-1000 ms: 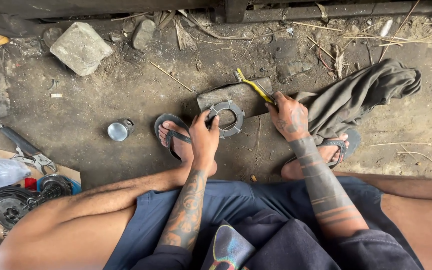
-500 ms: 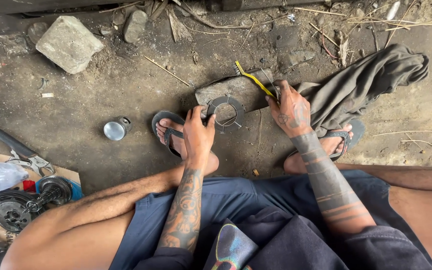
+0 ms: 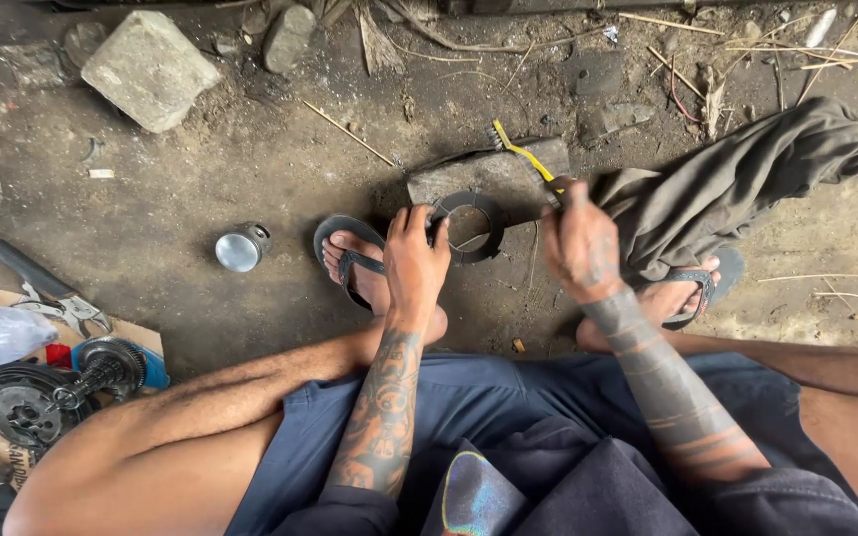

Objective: Brushing and cleaning motorcycle clutch plates and housing to remove dirt and debris.

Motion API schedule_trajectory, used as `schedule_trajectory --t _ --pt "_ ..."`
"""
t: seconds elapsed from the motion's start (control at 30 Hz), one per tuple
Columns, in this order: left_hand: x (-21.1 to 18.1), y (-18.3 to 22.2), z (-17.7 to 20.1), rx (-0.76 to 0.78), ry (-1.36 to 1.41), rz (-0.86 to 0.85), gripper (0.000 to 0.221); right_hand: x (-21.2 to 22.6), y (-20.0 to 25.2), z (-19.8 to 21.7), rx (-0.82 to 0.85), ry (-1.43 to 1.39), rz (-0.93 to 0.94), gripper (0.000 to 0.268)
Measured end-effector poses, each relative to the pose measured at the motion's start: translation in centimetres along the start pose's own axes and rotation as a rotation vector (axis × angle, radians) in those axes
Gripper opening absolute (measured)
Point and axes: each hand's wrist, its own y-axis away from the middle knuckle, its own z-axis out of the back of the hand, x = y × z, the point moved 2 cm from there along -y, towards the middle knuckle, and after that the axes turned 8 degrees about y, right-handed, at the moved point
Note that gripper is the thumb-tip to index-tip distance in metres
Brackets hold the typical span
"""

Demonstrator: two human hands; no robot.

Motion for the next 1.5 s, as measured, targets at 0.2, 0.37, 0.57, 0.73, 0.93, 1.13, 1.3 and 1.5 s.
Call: schedule_trajectory --t 0.2,0.37,0.57,0.73,0.93,1.13,1.3,1.5 --pt "0.3 -0.1 0.6 0.029 0.100 0.052 0.025 6.6 2.9 -0.8 0.143 0.124 0.213 0.047" --pt "1.5 -0.4 0.2 0.026 0.315 0.175 0.021 4.1 3.6 -4.5 0.137 0.125 0.279 0.049" --pt "2.2 -0.5 -0.1 0.015 0.375 0.221 0.021 2.1 3.6 -6.6 0.079 0.095 0.334 0.044" --pt "1.8 -0.7 0.0 0.038 0.413 0.278 0.019 3.0 3.3 -5.9 0.076 0.092 0.319 0.042" --pt "1.9 -0.7 0.0 0.042 0.444 0.314 0.018 5.3 3.3 -3.2 0.333 0.124 0.139 0.054" --pt "1.8 -0.9 -0.1 0.055 0.455 0.326 0.017 5.7 3.0 -2.6 0.496 0.159 0.067 0.059" --pt "1.0 -1.3 0.7 0.058 0.461 0.364 0.014 6.0 3.1 -2.6 0.537 0.289 0.118 0.067" --pt "0.9 -1.2 1.0 0.062 0.427 0.364 0.013 6.8 2.7 -2.8 0.572 0.328 0.110 0.068"
